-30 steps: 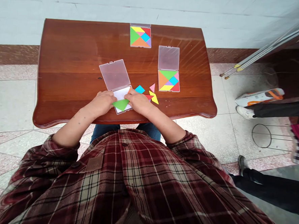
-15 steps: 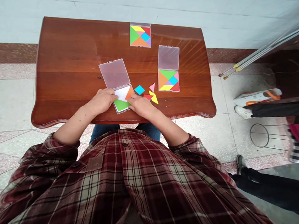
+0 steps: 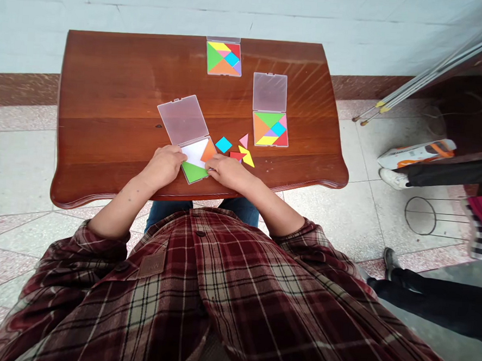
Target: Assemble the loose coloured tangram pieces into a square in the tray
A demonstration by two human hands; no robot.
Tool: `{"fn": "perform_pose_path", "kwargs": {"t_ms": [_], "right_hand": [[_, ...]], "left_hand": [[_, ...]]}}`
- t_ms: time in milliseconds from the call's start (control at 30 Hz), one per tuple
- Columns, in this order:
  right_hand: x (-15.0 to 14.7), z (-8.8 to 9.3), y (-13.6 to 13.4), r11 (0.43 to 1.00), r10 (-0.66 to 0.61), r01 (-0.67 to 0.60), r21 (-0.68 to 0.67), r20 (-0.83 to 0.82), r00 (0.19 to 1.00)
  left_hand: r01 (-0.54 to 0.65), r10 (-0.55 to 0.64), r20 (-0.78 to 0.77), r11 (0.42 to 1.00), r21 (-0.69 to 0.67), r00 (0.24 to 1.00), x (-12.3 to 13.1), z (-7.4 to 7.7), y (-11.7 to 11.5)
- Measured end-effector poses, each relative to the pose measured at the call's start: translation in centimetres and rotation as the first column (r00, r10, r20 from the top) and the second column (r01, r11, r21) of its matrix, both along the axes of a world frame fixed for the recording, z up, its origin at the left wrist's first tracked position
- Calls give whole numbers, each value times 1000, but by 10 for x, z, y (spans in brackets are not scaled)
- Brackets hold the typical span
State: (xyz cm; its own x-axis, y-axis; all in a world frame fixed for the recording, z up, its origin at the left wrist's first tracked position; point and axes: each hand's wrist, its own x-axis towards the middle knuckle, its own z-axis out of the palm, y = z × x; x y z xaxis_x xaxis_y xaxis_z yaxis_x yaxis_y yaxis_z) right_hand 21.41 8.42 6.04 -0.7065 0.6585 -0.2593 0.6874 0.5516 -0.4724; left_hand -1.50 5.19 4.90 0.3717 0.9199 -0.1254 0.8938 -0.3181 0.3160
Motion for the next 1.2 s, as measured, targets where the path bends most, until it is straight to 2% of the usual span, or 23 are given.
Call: {"fn": "perform_pose_path", "kwargs": {"t_ms": [100,167,267,533,600,700,800,1000,1200], "right_hand": [[11,-1,4,993,-118,119,-6,-143,983],[19,-1,7,982,-186,189,-3,-198,962],[27,0,9,973,-228,231,-15,-239,944],[17,-8,4,985,-174,166,-51,-228,958],[15,-10,3,980,-199,199,-21,-200,959],[13,-11,1,963,-257,266,51,-138,956],[10,-12,-2,965,-237,244,99,-81,968],[9,-13,-5,968,-226,231,101,-58,972],[10,-13,-6,969,-221,224,102,-44,974]], "left_hand": [[-53,53,-11,998,38,999,8,8,-7],[-11,10,4,1000,24,1000,14,12,-13],[28,-29,24,999,16,999,20,15,-19],[82,-81,-37,997,8,996,16,15,-20],[74,-75,-65,997,-14,995,16,17,-20],[53,-58,-98,997,-59,993,18,19,-19],[18,-24,-99,998,-60,995,21,18,-19],[-17,18,-95,1000,12,995,26,15,-24],[-88,81,-143,995,-40,986,36,24,-31]]}}
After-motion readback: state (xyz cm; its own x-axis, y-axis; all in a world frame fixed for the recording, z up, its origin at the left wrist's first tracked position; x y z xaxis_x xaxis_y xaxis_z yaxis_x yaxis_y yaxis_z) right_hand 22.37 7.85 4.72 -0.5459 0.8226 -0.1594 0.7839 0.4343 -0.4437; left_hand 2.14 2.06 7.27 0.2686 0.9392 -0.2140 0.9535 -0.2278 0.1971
